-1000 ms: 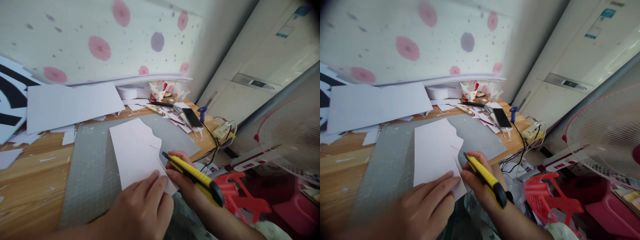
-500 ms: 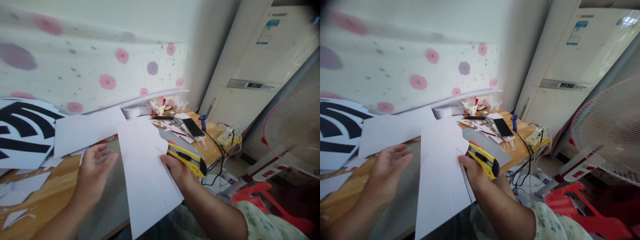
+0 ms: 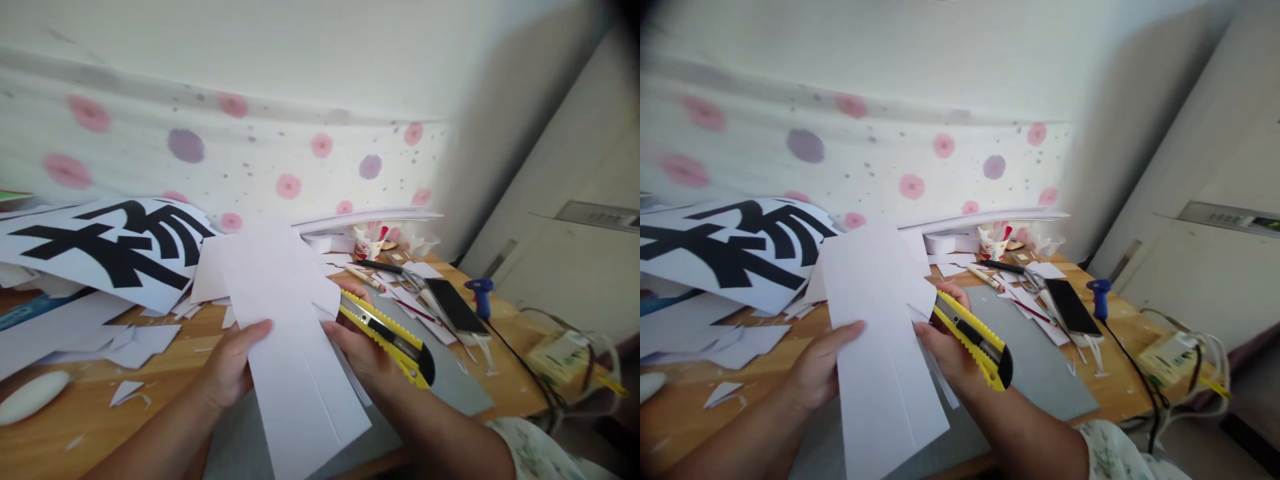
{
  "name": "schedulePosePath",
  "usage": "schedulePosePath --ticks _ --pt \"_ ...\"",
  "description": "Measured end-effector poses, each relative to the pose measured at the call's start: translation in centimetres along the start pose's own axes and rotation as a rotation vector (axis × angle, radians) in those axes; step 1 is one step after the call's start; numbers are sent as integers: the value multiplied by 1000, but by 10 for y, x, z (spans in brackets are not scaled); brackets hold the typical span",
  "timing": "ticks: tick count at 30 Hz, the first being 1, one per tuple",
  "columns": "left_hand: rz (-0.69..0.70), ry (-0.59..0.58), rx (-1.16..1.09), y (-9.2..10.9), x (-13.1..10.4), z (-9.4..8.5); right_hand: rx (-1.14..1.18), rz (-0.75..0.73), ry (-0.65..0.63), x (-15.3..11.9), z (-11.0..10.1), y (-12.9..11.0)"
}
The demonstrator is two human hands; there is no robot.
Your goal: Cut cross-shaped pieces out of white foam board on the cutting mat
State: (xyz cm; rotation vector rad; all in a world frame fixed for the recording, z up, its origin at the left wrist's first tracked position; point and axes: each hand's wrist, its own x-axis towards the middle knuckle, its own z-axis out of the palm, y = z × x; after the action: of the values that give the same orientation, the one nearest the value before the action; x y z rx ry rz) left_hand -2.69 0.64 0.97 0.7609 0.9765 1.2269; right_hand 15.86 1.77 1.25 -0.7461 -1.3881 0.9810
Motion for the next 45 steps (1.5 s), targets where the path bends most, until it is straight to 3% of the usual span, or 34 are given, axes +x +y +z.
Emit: schedulePosePath --ticks 4,12,16,18,20,24,26,31,36,40,45 --pt "42 54 -67 2 4 -4 -37 -61 -117 18 -6 16" --pt "69 166 22 10 9 -13 -598 -154 -450 58 -71 61" --pt "25 190 29 9 5 -5 -901 -182 -603 59 -79 64" --pt "14 203 41 8 5 -3 -966 -201 -597 57 -77 59" --pt "-3 205 52 6 5 -3 -792 -183 -537 53 -73 50" --pt "-25 212 56 -1 7 -4 -63 39 -486 39 -57 29" --pt "-35 202 57 -4 8 -2 61 129 -465 31 -47 24" --pt "-51 199 25 -9 8 5 63 167 -320 24 -35 28" --pt "-79 251 -23 -11 10 9 -15 120 -288 24 -35 32" --pt "-84 226 -67 -15 11 7 -124 54 -270 23 -37 33" --pt "-77 197 -103 -15 9 7 45 127 -251 20 -34 36"
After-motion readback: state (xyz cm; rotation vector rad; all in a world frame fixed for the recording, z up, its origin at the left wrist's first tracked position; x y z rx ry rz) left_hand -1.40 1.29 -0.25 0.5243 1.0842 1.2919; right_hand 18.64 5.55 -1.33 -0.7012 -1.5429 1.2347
